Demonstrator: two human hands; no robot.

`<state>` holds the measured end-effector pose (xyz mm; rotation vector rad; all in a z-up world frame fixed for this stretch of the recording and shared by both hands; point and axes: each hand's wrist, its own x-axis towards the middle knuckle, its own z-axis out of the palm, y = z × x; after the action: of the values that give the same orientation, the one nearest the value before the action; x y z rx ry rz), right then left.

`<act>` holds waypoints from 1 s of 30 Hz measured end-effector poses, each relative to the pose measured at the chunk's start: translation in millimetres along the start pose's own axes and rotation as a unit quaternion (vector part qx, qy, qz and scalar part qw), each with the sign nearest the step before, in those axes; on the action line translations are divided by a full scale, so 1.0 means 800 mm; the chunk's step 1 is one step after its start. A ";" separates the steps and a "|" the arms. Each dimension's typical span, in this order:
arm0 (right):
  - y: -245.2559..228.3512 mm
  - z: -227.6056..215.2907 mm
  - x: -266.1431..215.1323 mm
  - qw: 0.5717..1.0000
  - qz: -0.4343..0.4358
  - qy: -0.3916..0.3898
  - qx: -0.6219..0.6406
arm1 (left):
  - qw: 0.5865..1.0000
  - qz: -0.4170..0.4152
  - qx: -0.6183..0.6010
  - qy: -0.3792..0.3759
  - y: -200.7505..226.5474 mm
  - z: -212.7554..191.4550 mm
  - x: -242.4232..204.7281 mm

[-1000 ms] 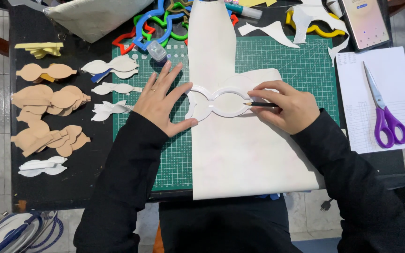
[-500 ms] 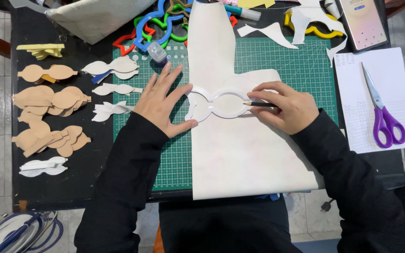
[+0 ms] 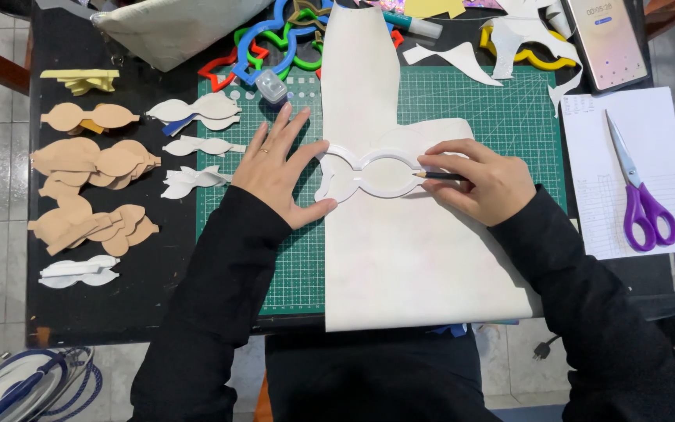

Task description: Trace a bow-shaped stencil pattern onto material using a pencil.

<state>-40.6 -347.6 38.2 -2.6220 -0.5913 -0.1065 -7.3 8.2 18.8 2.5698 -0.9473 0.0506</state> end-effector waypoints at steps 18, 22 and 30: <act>-0.008 -0.002 0.001 1.000 -0.004 0.002 -0.015 | 0.998 -0.041 -0.012 -0.047 0.001 0.004 0.002; -0.003 -0.005 -0.002 0.999 -0.006 0.030 -0.019 | 0.997 -0.051 -0.010 -0.061 0.004 0.000 0.005; -0.001 -0.015 -0.027 0.963 -0.053 0.195 0.175 | 0.998 -0.057 0.014 -0.037 0.007 0.000 0.007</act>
<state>-59.9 -360.4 45.3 -2.1467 -0.5500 -0.4938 -6.6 0.9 21.5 2.6624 -0.8300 -0.0630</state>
